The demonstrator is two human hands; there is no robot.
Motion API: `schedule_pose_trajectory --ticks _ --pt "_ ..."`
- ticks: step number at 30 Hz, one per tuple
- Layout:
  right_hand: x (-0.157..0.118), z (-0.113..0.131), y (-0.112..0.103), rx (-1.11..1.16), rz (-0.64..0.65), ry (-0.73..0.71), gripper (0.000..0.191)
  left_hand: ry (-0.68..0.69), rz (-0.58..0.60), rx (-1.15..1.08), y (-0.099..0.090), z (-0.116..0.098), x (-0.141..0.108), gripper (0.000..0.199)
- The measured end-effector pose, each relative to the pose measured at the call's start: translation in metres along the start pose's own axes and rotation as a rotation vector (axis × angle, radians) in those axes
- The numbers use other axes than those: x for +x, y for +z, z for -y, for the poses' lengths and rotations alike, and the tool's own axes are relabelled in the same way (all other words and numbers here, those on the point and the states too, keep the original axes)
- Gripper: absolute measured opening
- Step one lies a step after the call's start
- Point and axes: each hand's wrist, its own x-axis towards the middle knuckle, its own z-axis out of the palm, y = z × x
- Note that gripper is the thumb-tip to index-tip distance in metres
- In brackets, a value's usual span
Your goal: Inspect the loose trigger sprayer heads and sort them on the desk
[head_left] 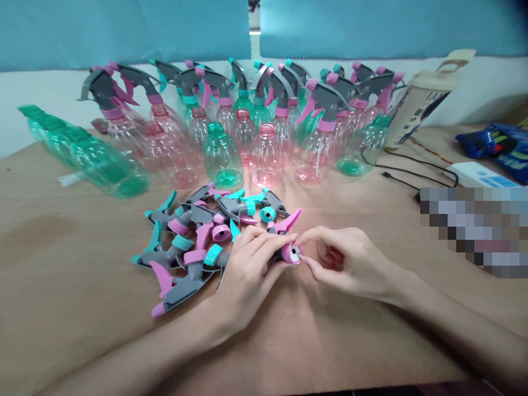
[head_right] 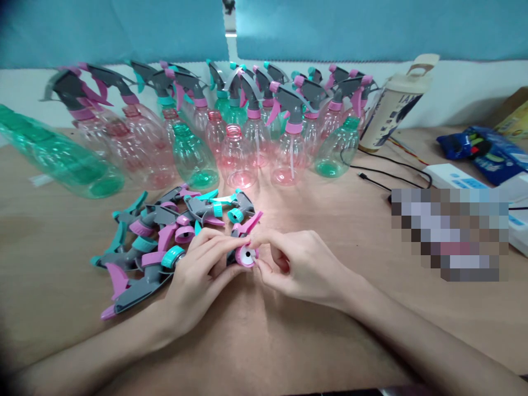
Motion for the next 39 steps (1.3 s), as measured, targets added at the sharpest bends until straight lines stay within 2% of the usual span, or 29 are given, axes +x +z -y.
schedule_pose_trajectory --ticks 11,16,21,27,35,39 --pt "0.001 0.001 0.002 -0.071 -0.016 0.038 0.017 0.002 0.024 0.031 0.003 0.001 0.000 0.030" --pt "-0.001 0.002 0.007 -0.047 -0.091 0.030 0.016 -0.004 0.040 0.032 0.004 0.001 0.001 0.031" --pt "-0.002 0.002 0.009 -0.145 -0.182 0.006 0.015 -0.018 0.034 0.044 0.003 0.001 0.003 0.030" --pt "-0.002 0.002 0.007 -0.142 -0.160 -0.016 0.014 -0.015 0.030 0.045 0.002 0.000 0.002 0.029" --pt "0.000 0.007 0.006 0.082 -0.037 0.114 0.013 -0.008 0.030 0.043 0.002 -0.002 0.001 0.029" --pt "-0.001 0.009 0.010 0.153 -0.050 0.153 0.011 -0.001 0.023 0.024 0.003 -0.002 0.000 0.029"
